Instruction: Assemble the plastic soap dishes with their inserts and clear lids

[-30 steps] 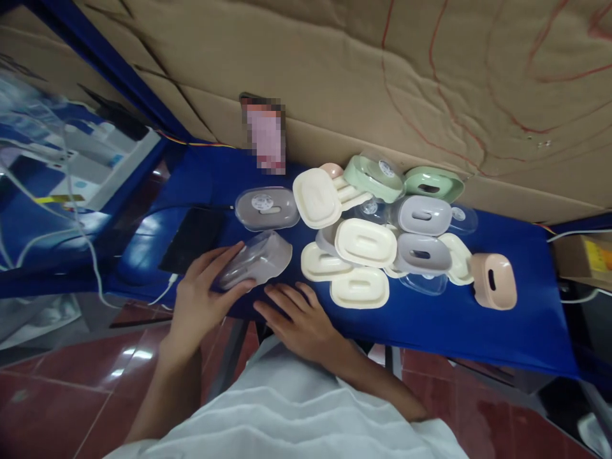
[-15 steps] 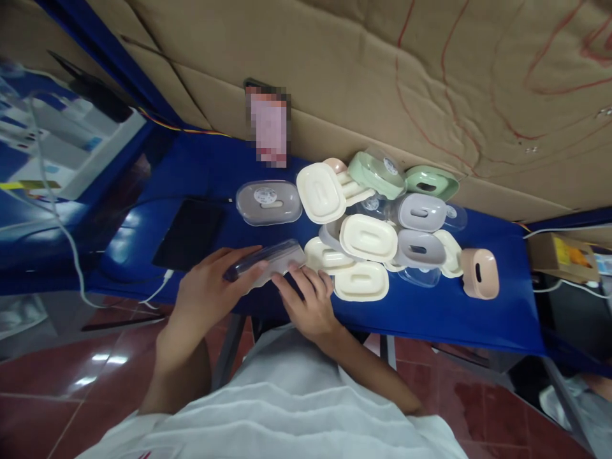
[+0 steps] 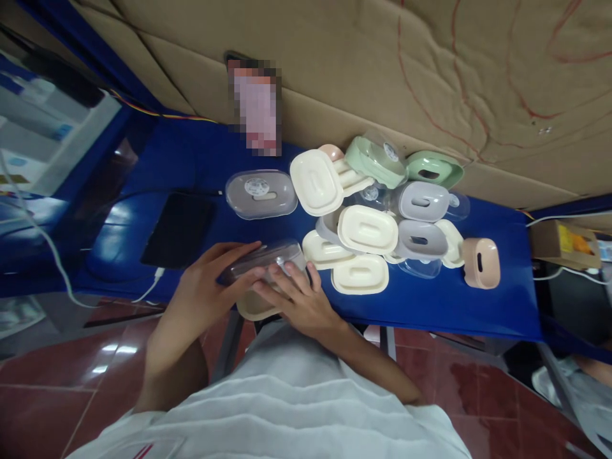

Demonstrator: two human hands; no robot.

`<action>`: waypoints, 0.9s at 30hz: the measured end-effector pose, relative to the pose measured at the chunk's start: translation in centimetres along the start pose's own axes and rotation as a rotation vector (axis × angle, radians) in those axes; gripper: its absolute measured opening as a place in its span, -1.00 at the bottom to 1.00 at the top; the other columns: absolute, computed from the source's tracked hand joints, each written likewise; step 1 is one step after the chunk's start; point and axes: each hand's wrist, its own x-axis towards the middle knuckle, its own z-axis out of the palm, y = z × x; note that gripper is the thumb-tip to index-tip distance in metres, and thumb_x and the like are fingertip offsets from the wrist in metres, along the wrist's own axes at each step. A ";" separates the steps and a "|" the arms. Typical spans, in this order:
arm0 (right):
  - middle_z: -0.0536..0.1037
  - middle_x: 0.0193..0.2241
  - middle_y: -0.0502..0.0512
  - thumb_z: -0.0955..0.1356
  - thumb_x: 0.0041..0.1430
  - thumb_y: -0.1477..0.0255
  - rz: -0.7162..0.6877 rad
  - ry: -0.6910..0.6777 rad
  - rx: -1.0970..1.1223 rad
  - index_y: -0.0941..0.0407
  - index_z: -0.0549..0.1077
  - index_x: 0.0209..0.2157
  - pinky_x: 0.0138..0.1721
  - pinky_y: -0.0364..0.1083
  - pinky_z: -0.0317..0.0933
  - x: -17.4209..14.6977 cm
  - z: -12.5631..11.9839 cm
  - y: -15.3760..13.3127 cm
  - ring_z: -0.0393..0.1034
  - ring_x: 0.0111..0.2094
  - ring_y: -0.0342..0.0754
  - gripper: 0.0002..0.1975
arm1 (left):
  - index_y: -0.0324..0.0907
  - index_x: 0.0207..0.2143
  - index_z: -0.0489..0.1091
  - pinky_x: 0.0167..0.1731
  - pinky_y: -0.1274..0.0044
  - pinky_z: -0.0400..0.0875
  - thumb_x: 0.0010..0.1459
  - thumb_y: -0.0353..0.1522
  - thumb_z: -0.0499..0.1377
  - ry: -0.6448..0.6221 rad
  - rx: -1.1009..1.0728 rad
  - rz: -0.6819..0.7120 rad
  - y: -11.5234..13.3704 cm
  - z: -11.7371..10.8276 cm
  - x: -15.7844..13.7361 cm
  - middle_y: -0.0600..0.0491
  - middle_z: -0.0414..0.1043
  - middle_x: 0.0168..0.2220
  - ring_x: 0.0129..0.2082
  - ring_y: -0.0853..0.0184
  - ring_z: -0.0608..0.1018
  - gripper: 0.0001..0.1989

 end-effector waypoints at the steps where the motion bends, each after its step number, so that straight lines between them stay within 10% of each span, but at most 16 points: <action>1: 0.48 0.30 0.12 0.44 0.28 0.42 0.001 -0.019 -0.005 -0.14 0.39 0.36 0.47 0.29 -0.14 0.0 0.1 -0.1 0.12 0.45 0.20 -0.37 | -0.02 0.18 0.55 0.05 0.38 0.53 0.36 0.07 0.18 0.014 -0.022 -0.017 0.0 0.1 0.1 -0.01 0.56 0.09 0.03 0.16 0.65 -0.47; 7: 0.59 0.15 0.06 0.35 0.34 0.53 0.090 0.032 0.029 -0.08 0.47 0.29 0.50 0.16 -0.17 0.4 -0.2 -0.4 0.36 0.27 0.05 -0.47 | -0.09 0.15 0.57 0.15 0.30 0.49 0.38 0.01 0.18 0.265 0.006 -0.060 -0.8 1.1 1.1 -0.08 0.57 0.10 0.10 0.09 0.62 -0.50; 17: 0.59 0.09 0.09 0.31 0.48 0.51 -0.051 -0.069 -0.017 -0.03 0.39 0.33 0.42 0.21 0.05 4.8 -2.0 1.8 0.39 0.18 0.03 -0.54 | -0.17 0.10 0.57 0.05 0.36 0.51 0.47 -0.08 0.08 0.289 -0.098 -0.107 -3.4 1.0 0.7 -0.04 0.65 0.00 0.02 0.15 0.65 -0.55; 23: 0.61 0.08 0.04 0.35 0.43 0.51 -0.174 0.035 0.087 0.01 0.56 -0.10 0.35 0.04 0.19 5.6 -8.5 3.4 0.40 0.22 -0.05 -0.84 | -0.18 0.17 0.52 0.14 0.21 0.52 0.45 -0.05 0.10 0.373 -0.069 -0.068 -2.7 0.9 0.6 -0.12 0.60 0.04 0.09 0.03 0.63 -0.51; 27: 0.63 -0.13 0.08 0.35 0.45 0.18 0.092 0.378 0.049 -0.06 0.52 -0.07 0.03 0.08 0.41 2.0 -13.8 6.3 0.53 0.01 0.04 -0.81 | -0.04 0.25 0.45 0.24 0.15 0.48 0.40 -0.07 0.19 0.393 0.033 0.143 -0.5 2.0 0.5 -0.12 0.47 0.21 0.23 0.01 0.55 -0.54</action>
